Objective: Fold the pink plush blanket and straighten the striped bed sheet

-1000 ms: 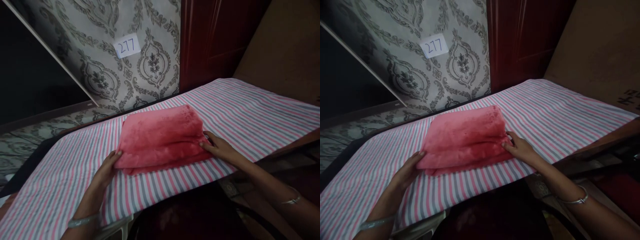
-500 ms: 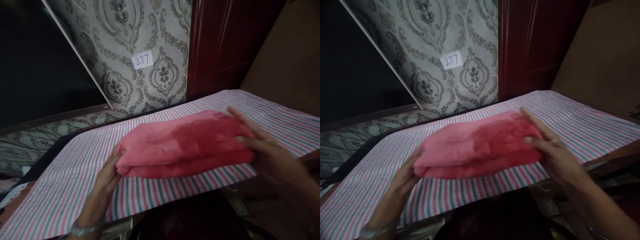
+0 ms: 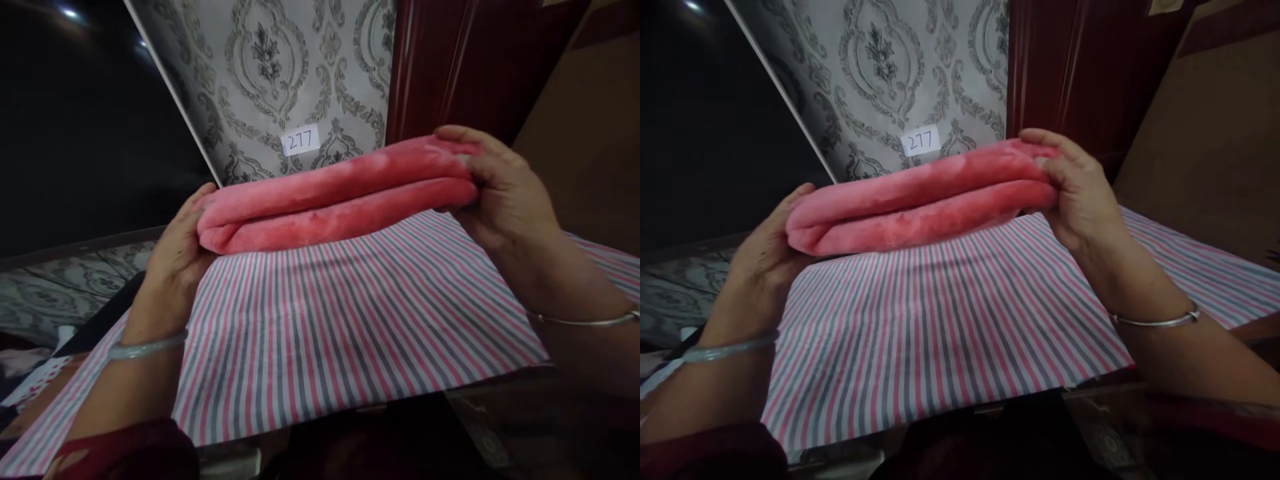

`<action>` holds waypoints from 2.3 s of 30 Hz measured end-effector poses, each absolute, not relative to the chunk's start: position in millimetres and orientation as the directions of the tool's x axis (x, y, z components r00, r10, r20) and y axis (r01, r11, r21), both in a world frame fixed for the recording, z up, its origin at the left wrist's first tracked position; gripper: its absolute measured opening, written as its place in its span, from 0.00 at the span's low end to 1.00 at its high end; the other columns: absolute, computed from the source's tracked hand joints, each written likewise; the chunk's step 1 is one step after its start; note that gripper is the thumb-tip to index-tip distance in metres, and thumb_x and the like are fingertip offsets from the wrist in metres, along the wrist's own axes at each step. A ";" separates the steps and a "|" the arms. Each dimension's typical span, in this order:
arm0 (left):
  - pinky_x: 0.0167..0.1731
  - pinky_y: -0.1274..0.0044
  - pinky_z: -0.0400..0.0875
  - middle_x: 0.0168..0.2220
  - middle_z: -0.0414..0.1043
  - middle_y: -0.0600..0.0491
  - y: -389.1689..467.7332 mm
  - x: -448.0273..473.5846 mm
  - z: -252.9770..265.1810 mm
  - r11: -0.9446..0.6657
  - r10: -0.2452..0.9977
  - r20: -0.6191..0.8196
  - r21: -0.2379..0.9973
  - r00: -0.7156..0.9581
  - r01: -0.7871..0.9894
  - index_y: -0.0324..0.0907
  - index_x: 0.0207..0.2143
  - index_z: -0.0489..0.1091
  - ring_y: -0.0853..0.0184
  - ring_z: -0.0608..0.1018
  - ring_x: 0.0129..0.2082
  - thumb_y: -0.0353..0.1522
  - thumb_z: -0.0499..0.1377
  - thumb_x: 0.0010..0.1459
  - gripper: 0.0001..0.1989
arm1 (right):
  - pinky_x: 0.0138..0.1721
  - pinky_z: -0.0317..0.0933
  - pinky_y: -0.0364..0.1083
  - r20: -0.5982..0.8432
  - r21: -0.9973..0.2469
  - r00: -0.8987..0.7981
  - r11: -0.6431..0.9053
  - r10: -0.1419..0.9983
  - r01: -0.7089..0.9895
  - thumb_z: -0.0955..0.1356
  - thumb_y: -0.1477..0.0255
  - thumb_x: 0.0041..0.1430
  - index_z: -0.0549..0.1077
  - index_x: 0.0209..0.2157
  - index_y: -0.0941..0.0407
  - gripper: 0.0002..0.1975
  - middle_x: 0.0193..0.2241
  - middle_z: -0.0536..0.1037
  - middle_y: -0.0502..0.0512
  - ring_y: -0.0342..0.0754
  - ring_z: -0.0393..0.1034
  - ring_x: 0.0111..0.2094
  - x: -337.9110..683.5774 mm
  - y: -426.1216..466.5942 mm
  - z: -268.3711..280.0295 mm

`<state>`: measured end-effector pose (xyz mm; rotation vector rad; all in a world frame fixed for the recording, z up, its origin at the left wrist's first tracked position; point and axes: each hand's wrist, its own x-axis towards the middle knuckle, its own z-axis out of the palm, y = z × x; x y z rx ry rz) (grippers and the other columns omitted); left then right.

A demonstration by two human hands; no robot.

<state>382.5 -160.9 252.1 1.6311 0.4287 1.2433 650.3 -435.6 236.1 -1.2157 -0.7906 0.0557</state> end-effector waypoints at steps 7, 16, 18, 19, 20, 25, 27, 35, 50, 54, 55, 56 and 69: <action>0.58 0.67 0.74 0.65 0.69 0.48 -162.8 362.7 136.9 -0.101 0.854 0.163 0.984 0.494 -0.149 0.50 0.61 0.70 0.54 0.74 0.62 0.40 0.72 0.52 0.34 | 0.54 0.70 0.57 0.262 -0.962 0.743 0.229 0.616 0.150 0.72 0.59 0.54 0.75 0.53 0.48 0.24 0.54 0.78 0.51 0.57 0.74 0.52 660.9 -423.7 96.9; 0.62 0.68 0.69 0.69 0.62 0.45 -178.2 333.7 45.2 0.201 0.834 -0.182 0.979 0.520 0.020 0.50 0.68 0.63 0.56 0.71 0.65 0.44 0.73 0.49 0.45 | 0.52 0.71 0.57 -0.020 -0.996 0.609 -0.068 0.793 0.056 0.72 0.54 0.57 0.77 0.56 0.50 0.27 0.52 0.80 0.55 0.57 0.77 0.49 654.2 -449.4 8.4; 0.61 0.68 0.70 0.70 0.60 0.45 -178.5 334.7 51.6 0.211 0.832 -0.193 0.977 0.521 0.025 0.49 0.69 0.61 0.55 0.71 0.65 0.43 0.73 0.49 0.46 | 0.53 0.71 0.57 -0.002 -0.993 0.603 -0.071 0.797 0.090 0.72 0.53 0.58 0.78 0.55 0.50 0.26 0.55 0.78 0.54 0.57 0.76 0.52 655.8 -451.4 12.7; 0.61 0.68 0.71 0.70 0.60 0.45 -178.6 335.5 53.9 0.217 0.831 -0.202 0.976 0.519 0.031 0.49 0.69 0.60 0.55 0.71 0.65 0.43 0.73 0.49 0.47 | 0.53 0.71 0.57 0.010 -0.993 0.601 -0.063 0.799 0.099 0.72 0.53 0.58 0.78 0.54 0.49 0.25 0.56 0.78 0.54 0.57 0.75 0.53 656.7 -452.8 14.0; 0.60 0.67 0.72 0.70 0.60 0.44 -178.8 336.2 55.3 0.222 0.832 -0.212 0.974 0.513 0.041 0.50 0.70 0.59 0.54 0.72 0.64 0.43 0.73 0.50 0.47 | 0.53 0.71 0.56 0.019 -0.993 0.598 -0.053 0.802 0.103 0.72 0.53 0.58 0.79 0.53 0.49 0.25 0.56 0.77 0.54 0.57 0.75 0.53 657.5 -454.7 15.0; 0.58 0.68 0.74 0.70 0.61 0.44 -182.2 335.9 51.5 0.154 0.874 -0.183 0.983 0.451 0.100 0.51 0.71 0.55 0.54 0.73 0.63 0.46 0.72 0.50 0.50 | 0.40 0.75 0.53 -0.049 -0.991 0.573 -0.110 0.818 0.073 0.71 0.51 0.59 0.77 0.54 0.49 0.26 0.50 0.80 0.57 0.56 0.78 0.44 662.3 -469.6 15.5; 0.60 0.67 0.72 0.69 0.63 0.44 -186.8 331.0 47.3 0.060 0.872 -0.112 0.990 0.477 0.124 0.49 0.70 0.56 0.53 0.72 0.64 0.48 0.72 0.47 0.51 | 0.38 0.75 0.51 -0.027 -0.990 0.586 -0.103 0.810 0.098 0.71 0.51 0.59 0.73 0.57 0.50 0.28 0.47 0.81 0.57 0.55 0.78 0.43 662.5 -474.3 11.8; 0.69 0.58 0.57 0.75 0.42 0.40 -208.0 310.7 24.5 -0.339 0.818 0.152 0.906 0.555 0.251 0.48 0.73 0.40 0.49 0.54 0.73 0.47 0.71 0.49 0.58 | 0.54 0.68 0.69 0.457 -0.656 0.477 -0.078 0.751 0.751 0.69 0.52 0.61 0.58 0.70 0.40 0.38 0.66 0.64 0.58 0.72 0.62 0.63 646.0 -470.3 -12.1; 0.65 0.58 0.61 0.70 0.55 0.35 -206.2 319.4 14.3 -0.476 0.827 0.281 0.810 0.486 0.342 0.41 0.74 0.34 0.46 0.64 0.68 0.38 0.68 0.52 0.58 | 0.60 0.55 0.76 0.617 -0.193 0.117 0.005 0.778 0.981 0.65 0.62 0.66 0.56 0.71 0.42 0.34 0.68 0.62 0.60 0.76 0.58 0.65 625.9 -432.8 19.5; 0.60 0.63 0.67 0.67 0.62 0.38 -206.0 326.1 10.3 -0.437 0.858 0.293 0.849 0.423 0.298 0.41 0.73 0.38 0.51 0.70 0.63 0.37 0.66 0.50 0.56 | 0.64 0.55 0.67 0.533 -0.081 -0.083 0.148 0.842 0.986 0.64 0.67 0.67 0.62 0.69 0.53 0.30 0.66 0.65 0.64 0.64 0.60 0.65 581.0 -384.3 27.5; 0.60 0.63 0.67 0.68 0.60 0.39 -206.0 327.5 9.1 -0.439 0.862 0.313 0.854 0.399 0.280 0.42 0.73 0.39 0.52 0.70 0.63 0.37 0.66 0.49 0.55 | 0.65 0.55 0.64 0.509 -0.065 -0.119 0.176 0.853 0.982 0.64 0.69 0.67 0.63 0.68 0.55 0.29 0.65 0.66 0.65 0.62 0.60 0.65 566.3 -370.1 30.5; 0.59 0.64 0.68 0.69 0.58 0.39 -206.3 328.6 8.0 -0.436 0.867 0.323 0.861 0.380 0.262 0.43 0.73 0.41 0.53 0.71 0.63 0.36 0.66 0.48 0.54 | 0.65 0.56 0.62 0.483 -0.058 -0.140 0.192 0.864 0.980 0.65 0.70 0.66 0.64 0.67 0.56 0.28 0.66 0.65 0.65 0.61 0.59 0.66 551.5 -356.1 33.8; 0.32 0.78 0.65 0.29 0.66 0.60 -195.3 331.1 -1.2 -0.224 0.922 0.167 0.966 0.349 0.130 0.41 0.61 0.64 0.71 0.69 0.27 0.34 0.65 0.46 0.37 | 0.52 0.69 0.53 0.292 -0.820 0.273 0.093 0.917 0.565 0.66 0.76 0.54 0.81 0.49 0.53 0.21 0.47 0.82 0.53 0.56 0.76 0.48 550.0 -267.9 59.4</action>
